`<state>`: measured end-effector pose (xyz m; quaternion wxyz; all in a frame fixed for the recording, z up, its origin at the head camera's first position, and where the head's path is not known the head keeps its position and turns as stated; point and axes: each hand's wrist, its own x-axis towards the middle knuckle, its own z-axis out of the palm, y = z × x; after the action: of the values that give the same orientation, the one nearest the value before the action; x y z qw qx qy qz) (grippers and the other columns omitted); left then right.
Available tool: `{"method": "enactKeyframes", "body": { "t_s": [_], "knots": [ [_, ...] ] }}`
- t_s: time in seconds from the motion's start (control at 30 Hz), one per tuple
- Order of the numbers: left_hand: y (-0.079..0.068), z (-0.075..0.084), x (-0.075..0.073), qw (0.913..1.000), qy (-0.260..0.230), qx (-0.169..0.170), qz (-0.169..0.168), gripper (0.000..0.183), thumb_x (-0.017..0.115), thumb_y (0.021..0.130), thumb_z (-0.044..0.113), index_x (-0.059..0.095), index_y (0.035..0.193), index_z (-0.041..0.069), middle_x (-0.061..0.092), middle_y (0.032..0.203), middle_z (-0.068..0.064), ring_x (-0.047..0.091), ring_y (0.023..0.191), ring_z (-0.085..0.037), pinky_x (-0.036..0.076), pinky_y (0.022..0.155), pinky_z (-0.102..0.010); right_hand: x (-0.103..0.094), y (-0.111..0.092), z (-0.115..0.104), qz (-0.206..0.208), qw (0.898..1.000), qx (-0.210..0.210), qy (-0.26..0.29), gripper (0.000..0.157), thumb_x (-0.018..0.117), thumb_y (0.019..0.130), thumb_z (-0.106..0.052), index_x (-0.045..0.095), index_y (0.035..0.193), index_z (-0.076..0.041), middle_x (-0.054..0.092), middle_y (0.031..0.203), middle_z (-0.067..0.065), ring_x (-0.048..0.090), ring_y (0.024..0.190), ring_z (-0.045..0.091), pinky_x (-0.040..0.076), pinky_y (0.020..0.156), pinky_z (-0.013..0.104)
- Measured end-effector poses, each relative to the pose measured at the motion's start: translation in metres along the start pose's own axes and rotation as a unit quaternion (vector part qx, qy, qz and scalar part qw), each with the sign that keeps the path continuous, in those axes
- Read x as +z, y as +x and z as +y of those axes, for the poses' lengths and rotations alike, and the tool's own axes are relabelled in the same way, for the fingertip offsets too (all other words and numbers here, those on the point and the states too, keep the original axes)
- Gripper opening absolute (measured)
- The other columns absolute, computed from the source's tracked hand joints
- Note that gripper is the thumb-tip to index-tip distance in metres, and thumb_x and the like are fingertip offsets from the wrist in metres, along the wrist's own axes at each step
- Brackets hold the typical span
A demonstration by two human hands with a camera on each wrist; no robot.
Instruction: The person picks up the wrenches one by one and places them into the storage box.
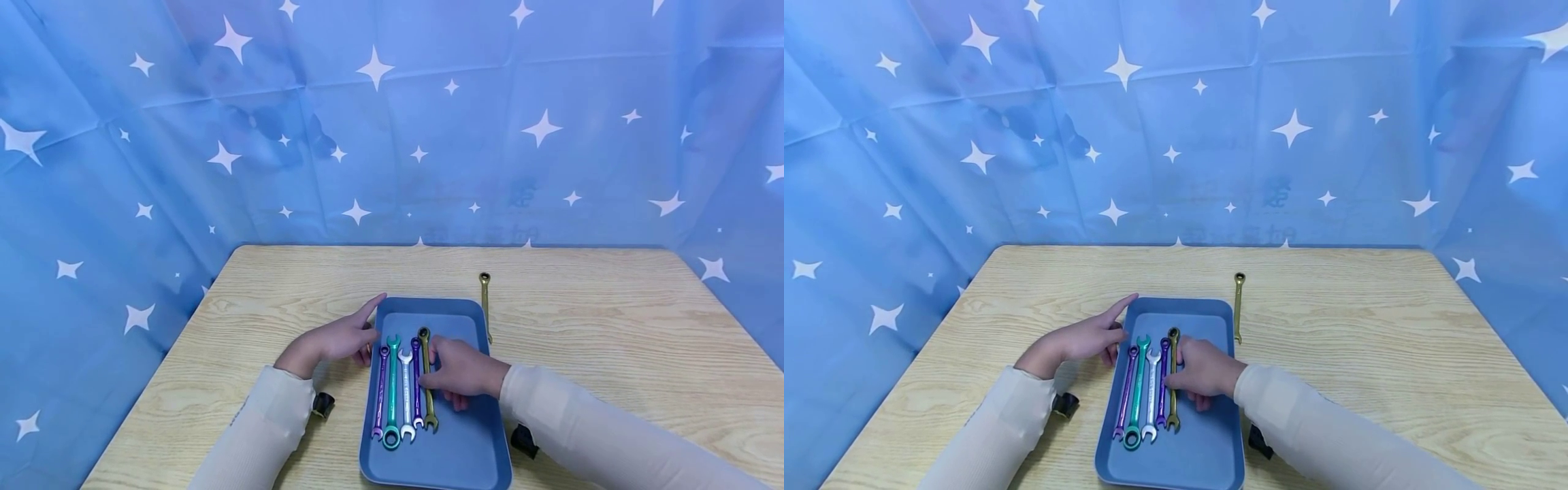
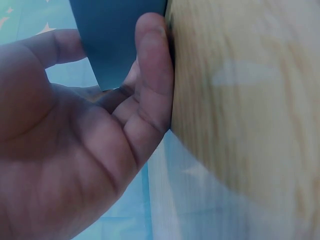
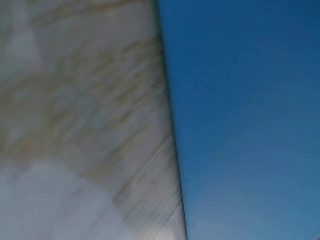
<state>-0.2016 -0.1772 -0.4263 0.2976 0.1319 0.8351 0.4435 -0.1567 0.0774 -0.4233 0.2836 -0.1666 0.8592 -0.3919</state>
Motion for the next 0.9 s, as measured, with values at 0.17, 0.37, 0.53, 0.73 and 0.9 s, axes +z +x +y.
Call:
{"method": "enactKeyframes", "body": {
  "t_s": [0.17, 0.37, 0.53, 0.73, 0.9],
  "knots": [
    [0.0000, 0.0007, -0.0001, 1.0000, 0.004, 0.001, 0.001, 0.075, 0.042, 0.103, 0.020, -0.001, 0.161, 0.037, 0.068, 0.085, -0.014, 0.067, 0.072, -0.024, 0.058, 0.070, -0.036, -0.0009, -0.0009, -0.0006, -0.008, 1.000, 0.000, -0.027, 0.030, 0.072, 0.091, -0.022, 0.048, 0.094, -0.005, 0.057, 0.053, 0.005, 0.052, 0.033, 0.013, 0.047, 0.034, 0.032],
    [0.0008, -0.0001, -0.0003, 1.0000, 0.002, 0.002, -0.002, 0.075, 0.041, 0.102, 0.019, -0.001, 0.161, 0.037, 0.067, 0.083, -0.015, 0.068, 0.072, -0.024, 0.058, 0.070, -0.036, -0.0003, -0.0012, -0.0013, -0.005, 0.998, 0.009, -0.058, 0.028, 0.070, 0.092, -0.026, 0.049, 0.095, -0.008, 0.055, 0.052, 0.003, 0.049, 0.032, 0.013, 0.045, 0.033, 0.030],
    [0.0006, -0.0010, -0.0001, 1.0000, 0.001, 0.001, -0.002, 0.074, 0.041, 0.102, 0.019, -0.001, 0.161, 0.038, 0.067, 0.084, -0.016, 0.068, 0.072, -0.024, 0.058, 0.071, -0.036, 0.0007, -0.0010, -0.0031, 0.001, 0.997, 0.016, -0.081, 0.028, 0.070, 0.092, -0.029, 0.051, 0.093, -0.009, 0.053, 0.051, 0.002, 0.047, 0.031, 0.012, 0.043, 0.032, 0.029],
    [0.0003, -0.0010, 0.0003, 1.0000, 0.002, 0.001, -0.003, 0.074, 0.040, 0.103, 0.020, -0.001, 0.161, 0.038, 0.066, 0.086, -0.015, 0.068, 0.073, -0.025, 0.058, 0.070, -0.036, -0.0005, -0.0015, -0.0045, -0.003, 0.995, 0.019, -0.095, 0.027, 0.069, 0.093, -0.029, 0.051, 0.093, -0.009, 0.053, 0.051, 0.003, 0.047, 0.031, 0.013, 0.045, 0.033, 0.031],
    [0.0006, -0.0012, 0.0001, 1.0000, 0.000, 0.001, -0.002, 0.073, 0.040, 0.103, 0.019, -0.001, 0.161, 0.038, 0.066, 0.087, -0.015, 0.068, 0.073, -0.025, 0.058, 0.070, -0.037, -0.0005, -0.0019, -0.0065, -0.004, 0.995, 0.022, -0.102, 0.027, 0.069, 0.093, -0.030, 0.051, 0.095, -0.010, 0.054, 0.051, 0.003, 0.049, 0.032, 0.013, 0.047, 0.034, 0.032]
  ]
}}
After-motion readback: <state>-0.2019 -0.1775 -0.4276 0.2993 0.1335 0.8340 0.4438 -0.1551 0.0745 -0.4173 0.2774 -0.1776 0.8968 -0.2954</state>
